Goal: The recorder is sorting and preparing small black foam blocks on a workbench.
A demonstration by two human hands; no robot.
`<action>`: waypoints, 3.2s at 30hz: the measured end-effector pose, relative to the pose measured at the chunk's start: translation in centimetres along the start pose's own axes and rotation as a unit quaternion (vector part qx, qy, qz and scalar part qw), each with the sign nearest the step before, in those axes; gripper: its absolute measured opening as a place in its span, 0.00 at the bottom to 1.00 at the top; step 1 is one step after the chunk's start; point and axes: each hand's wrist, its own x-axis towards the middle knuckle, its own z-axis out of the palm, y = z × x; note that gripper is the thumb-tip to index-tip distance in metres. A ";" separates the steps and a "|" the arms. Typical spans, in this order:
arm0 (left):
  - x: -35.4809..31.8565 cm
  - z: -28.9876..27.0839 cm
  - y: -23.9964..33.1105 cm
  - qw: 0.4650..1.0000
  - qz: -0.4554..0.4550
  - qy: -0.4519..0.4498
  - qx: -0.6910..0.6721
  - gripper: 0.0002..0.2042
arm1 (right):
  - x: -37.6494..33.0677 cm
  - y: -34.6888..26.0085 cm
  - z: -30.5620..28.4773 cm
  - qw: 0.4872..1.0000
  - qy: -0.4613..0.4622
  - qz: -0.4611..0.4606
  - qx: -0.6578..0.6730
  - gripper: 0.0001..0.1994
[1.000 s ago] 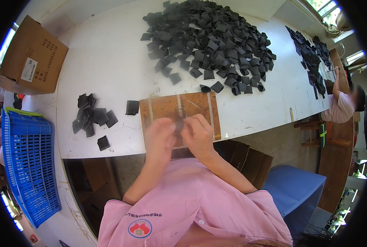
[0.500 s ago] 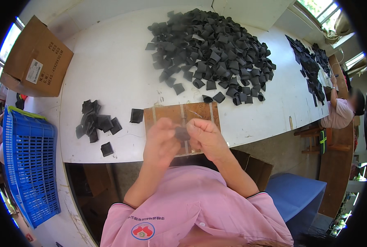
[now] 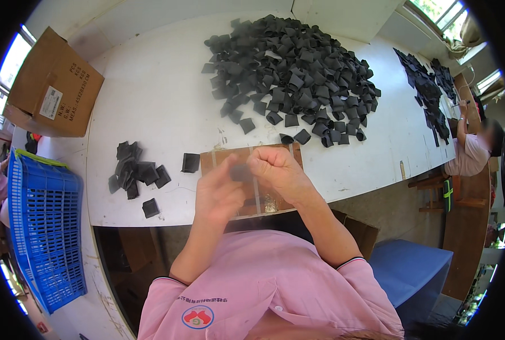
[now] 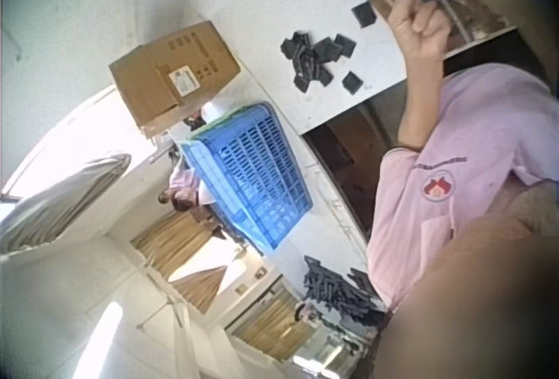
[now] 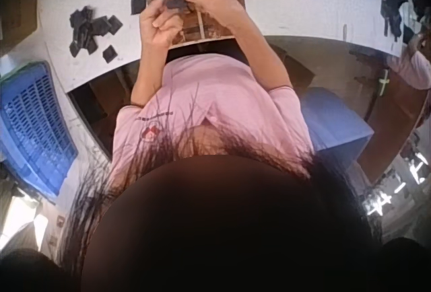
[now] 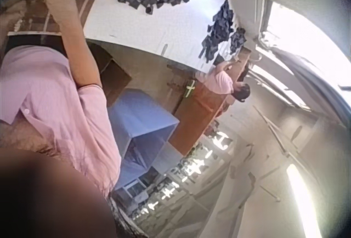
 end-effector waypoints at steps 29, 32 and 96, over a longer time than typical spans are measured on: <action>-0.8 1.2 -2.2 0.844 0.365 0.030 0.392 0.03 | -1.0 1.5 1.1 0.753 0.173 -0.397 -0.497 0.07; -0.9 0.7 -2.1 0.803 0.387 0.049 0.450 0.03 | -0.8 1.9 1.3 0.748 0.180 -0.413 -0.486 0.06; -0.9 -1.0 -4.2 0.730 0.299 0.176 0.589 0.07 | -2.9 3.9 0.8 0.958 0.096 0.085 0.255 0.05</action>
